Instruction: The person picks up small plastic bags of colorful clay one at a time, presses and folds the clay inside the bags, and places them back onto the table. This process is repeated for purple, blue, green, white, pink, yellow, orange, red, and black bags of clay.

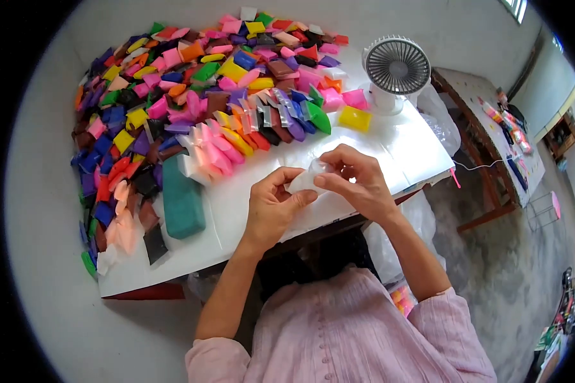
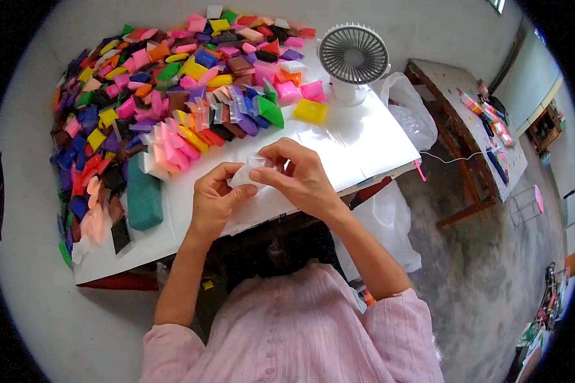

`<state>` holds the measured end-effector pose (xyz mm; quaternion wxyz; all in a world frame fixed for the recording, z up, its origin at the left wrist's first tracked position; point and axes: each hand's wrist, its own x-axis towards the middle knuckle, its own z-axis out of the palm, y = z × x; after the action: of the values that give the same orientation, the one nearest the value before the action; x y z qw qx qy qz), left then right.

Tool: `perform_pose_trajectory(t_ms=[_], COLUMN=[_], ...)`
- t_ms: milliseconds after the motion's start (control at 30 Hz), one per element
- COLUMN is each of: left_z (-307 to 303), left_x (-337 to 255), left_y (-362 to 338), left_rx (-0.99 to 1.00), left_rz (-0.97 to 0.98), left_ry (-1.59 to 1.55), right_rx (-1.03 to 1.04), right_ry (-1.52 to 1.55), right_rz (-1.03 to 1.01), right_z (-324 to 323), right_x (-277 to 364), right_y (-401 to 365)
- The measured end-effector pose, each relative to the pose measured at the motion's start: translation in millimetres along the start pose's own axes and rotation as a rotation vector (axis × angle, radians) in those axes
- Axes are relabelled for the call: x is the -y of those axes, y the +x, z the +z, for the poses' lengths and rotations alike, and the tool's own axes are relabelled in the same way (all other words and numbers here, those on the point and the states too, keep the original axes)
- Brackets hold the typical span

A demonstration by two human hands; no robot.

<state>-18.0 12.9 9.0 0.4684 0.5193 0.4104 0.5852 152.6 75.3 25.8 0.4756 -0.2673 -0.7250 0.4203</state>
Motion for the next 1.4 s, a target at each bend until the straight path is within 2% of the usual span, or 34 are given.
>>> perform_pose_trajectory(t_ms=[133, 233, 333, 433, 667, 767, 867, 967, 1233, 1400], left_z=[-3.0, -2.7, -3.0, -4.4, -1.4, 0.1, -3.4, -4.8, -10.5, -6.8], left_x=[0.5, -1.0, -0.6, 2.6, -5.6, -6.5, -2.7, -1.4, 1.7, -1.7], left_y=[-1.6, -1.8, -1.9, -2.9, 0.3, -1.2, -2.7, -3.9, -3.6, -4.1], left_rx=[-0.01, -0.017, -0.022, -0.016, -0.058, -0.081, -0.107, -0.115, -0.121, -0.138], left_rz=[-0.025, -0.049, -0.036, -0.042, -0.105, -0.104, -0.064, -0.052, -0.053, -0.048], left_ry=[-0.014, -0.027, -0.031, 0.022, 0.035, -0.014, -0.027, -0.041, -0.225, -0.098], right_rx=[-0.007, -0.128, -0.138, 0.017, -0.135, -0.163, 0.006, 0.061, -0.032, -0.054], right_ry=[0.116, 0.008, 0.181, 0.166, 0.095, 0.162, 0.207, 0.179, 0.17, 0.177], right_rz=[0.056, -0.12, 0.04, 0.147, 0.018, 0.082, 0.203, 0.196, 0.052, 0.02], right_z=[7.2, 12.9, 17.5, 12.0, 12.9, 11.9, 2.5, 0.6, 9.8, 11.0], right_x=[-4.9, -6.4, -4.8, -8.3, -10.1, -8.5, -18.3, -23.6, -20.3, -18.0], right_y=[-0.5, 0.7, 3.2, 5.6, 10.7, 6.7, 1.1, -3.2, -5.1, -7.5])
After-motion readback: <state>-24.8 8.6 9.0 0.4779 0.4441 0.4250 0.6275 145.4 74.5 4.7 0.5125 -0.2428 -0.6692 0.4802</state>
